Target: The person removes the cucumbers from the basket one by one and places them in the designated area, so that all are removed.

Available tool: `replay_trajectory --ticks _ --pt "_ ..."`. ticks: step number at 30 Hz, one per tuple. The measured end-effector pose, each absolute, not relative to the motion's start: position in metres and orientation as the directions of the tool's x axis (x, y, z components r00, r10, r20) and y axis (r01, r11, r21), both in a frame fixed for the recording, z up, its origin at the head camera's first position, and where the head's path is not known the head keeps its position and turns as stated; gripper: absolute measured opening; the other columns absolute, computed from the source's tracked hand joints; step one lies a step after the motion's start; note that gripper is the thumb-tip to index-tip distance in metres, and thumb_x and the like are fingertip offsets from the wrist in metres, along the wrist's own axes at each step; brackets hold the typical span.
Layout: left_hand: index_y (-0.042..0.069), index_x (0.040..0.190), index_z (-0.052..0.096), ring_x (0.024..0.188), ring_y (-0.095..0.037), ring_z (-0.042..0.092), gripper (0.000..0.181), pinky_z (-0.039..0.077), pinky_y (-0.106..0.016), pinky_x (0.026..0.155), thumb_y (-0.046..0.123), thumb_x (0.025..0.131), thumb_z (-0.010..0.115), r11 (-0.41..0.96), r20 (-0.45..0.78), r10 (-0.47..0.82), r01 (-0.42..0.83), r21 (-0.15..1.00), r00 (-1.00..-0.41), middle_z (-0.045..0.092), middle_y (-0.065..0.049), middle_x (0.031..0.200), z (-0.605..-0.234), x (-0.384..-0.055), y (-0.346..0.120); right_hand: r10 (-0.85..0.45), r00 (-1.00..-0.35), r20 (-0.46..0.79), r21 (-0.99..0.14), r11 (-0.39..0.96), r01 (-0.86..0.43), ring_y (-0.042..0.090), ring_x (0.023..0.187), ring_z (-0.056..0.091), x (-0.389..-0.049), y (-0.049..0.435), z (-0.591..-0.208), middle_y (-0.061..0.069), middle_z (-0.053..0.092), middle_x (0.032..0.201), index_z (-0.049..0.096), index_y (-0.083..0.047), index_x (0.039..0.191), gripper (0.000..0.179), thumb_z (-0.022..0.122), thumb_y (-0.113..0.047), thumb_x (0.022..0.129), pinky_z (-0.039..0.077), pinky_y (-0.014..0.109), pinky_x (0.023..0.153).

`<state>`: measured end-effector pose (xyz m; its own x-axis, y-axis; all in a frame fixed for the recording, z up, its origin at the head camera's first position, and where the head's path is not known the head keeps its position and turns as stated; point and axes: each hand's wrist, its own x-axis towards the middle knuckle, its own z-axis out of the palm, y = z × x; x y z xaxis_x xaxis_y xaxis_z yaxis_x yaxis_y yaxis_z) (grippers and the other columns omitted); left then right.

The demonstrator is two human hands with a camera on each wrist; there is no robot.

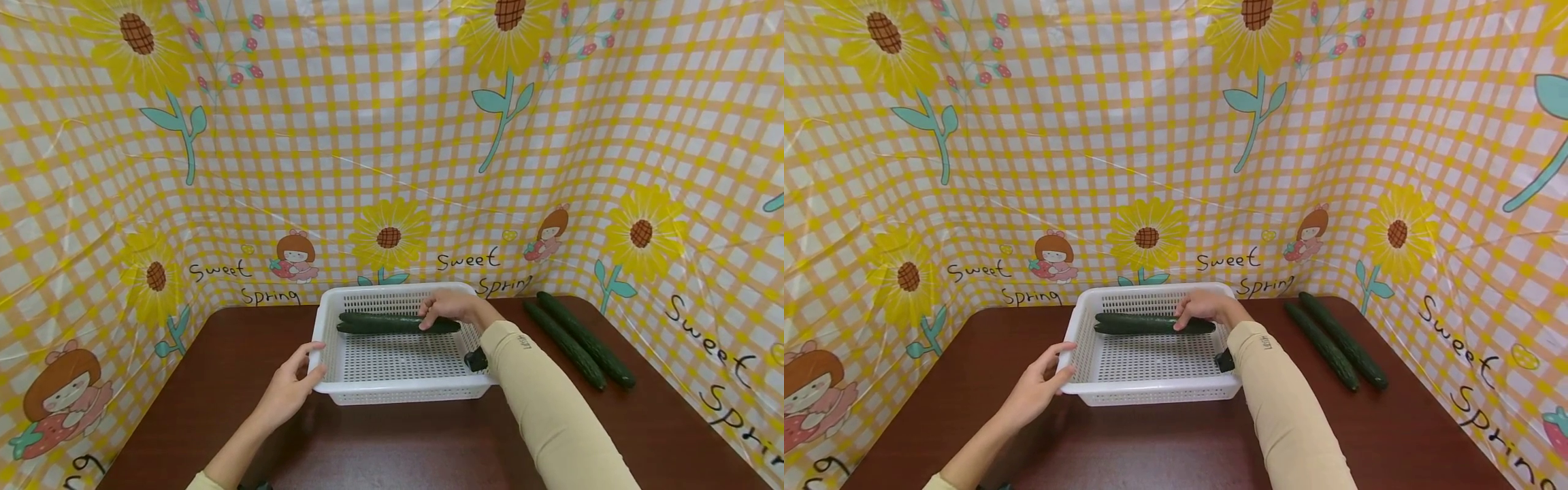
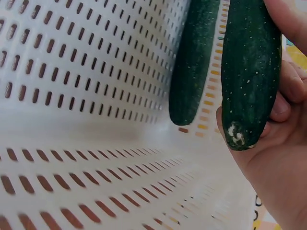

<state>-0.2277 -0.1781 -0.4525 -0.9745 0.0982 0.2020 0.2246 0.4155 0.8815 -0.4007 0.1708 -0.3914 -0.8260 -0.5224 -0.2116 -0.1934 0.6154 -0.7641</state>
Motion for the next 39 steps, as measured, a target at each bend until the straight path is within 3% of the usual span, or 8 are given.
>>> replay_trajectory --ticks 8,16,21,23,28,33,36,39 --pt "0.019 0.14 0.054 0.096 -0.021 0.066 0.043 0.053 -0.032 0.071 0.02 0.099 0.066 0.399 0.192 0.096 0.214 0.892 -0.977 0.064 -0.016 0.13 -0.454 -0.228 -0.179 -0.501 -0.843 -0.198 -0.772 0.609 -0.181 0.022 0.108 0.049 -0.402 0.18 -0.379 0.009 0.059 0.121 0.068 -0.006 0.094 0.017 0.079 -0.015 0.085 0.045 0.041 0.095" --pt "0.026 0.138 0.055 0.095 -0.021 0.066 0.041 0.053 -0.032 0.072 0.023 0.098 0.066 0.396 0.188 0.096 0.211 0.894 -0.977 0.064 -0.018 0.129 -0.456 -0.23 -0.179 -0.51 -0.846 -0.154 -0.787 0.581 -0.208 0.02 0.103 0.047 -0.4 0.189 -0.366 0.004 0.058 0.11 0.067 -0.007 0.093 0.016 0.077 -0.017 0.086 0.043 0.037 0.092" --pt "0.026 0.137 0.055 0.094 -0.022 0.066 0.041 0.053 -0.032 0.071 0.02 0.099 0.066 0.394 0.191 0.097 0.214 0.894 -0.977 0.065 -0.017 0.127 -0.455 -0.229 -0.179 -0.516 -0.848 -0.121 -0.816 0.538 -0.211 0.019 0.082 0.041 -0.397 0.195 -0.359 0.002 0.051 0.087 0.06 -0.008 0.078 0.02 0.077 -0.013 0.087 0.041 0.033 0.078" --pt "0.024 0.138 0.055 0.094 -0.02 0.065 0.041 0.053 -0.032 0.071 0.019 0.099 0.066 0.396 0.192 0.095 0.214 0.893 -0.977 0.066 -0.017 0.126 -0.455 -0.229 -0.179 -0.521 -0.845 -0.125 -0.824 0.528 -0.204 0.02 0.08 0.041 -0.396 0.196 -0.356 0.003 0.051 0.085 0.061 -0.007 0.08 0.017 0.076 -0.012 0.088 0.041 0.034 0.077" --pt "0.023 0.139 0.055 0.092 -0.018 0.064 0.042 0.053 -0.032 0.071 0.021 0.098 0.066 0.401 0.191 0.095 0.213 0.891 -0.977 0.067 -0.017 0.124 -0.455 -0.229 -0.179 -0.486 -0.865 -0.123 -0.809 0.554 -0.196 0.022 0.099 0.047 -0.394 0.201 -0.351 0.007 0.06 0.108 0.069 -0.005 0.095 0.017 0.077 -0.017 0.087 0.043 0.036 0.087" --pt "0.028 0.138 0.055 0.091 -0.018 0.065 0.041 0.052 -0.033 0.071 0.023 0.098 0.066 0.401 0.187 0.098 0.211 0.892 -0.978 0.067 -0.017 0.123 -0.456 -0.23 -0.18 -0.444 -0.886 -0.134 -0.832 0.536 -0.143 0.029 0.12 0.043 -0.392 0.208 -0.349 0.017 0.051 0.131 0.065 -0.002 0.102 0.025 0.076 -0.019 0.088 0.04 0.043 0.1" --pt "0.026 0.138 0.055 0.09 -0.018 0.065 0.042 0.052 -0.033 0.071 0.021 0.098 0.066 0.399 0.186 0.098 0.21 0.892 -0.978 0.067 -0.017 0.124 -0.456 -0.23 -0.18 -0.419 -0.9 -0.12 -0.833 0.536 -0.138 0.027 0.122 0.047 -0.391 0.212 -0.348 0.016 0.052 0.133 0.065 -0.001 0.109 0.031 0.076 -0.021 0.088 0.043 0.043 0.101" --pt "0.023 0.14 0.054 0.089 -0.018 0.064 0.043 0.052 -0.033 0.071 0.02 0.099 0.066 0.406 0.189 0.101 0.214 0.888 -0.977 0.067 -0.017 0.123 -0.455 -0.23 -0.18 -0.392 -0.915 -0.1 -0.826 0.546 -0.143 0.025 0.105 0.058 -0.389 0.216 -0.347 0.012 0.061 0.116 0.067 -0.001 0.108 0.03 0.076 -0.022 0.088 0.051 0.039 0.089"
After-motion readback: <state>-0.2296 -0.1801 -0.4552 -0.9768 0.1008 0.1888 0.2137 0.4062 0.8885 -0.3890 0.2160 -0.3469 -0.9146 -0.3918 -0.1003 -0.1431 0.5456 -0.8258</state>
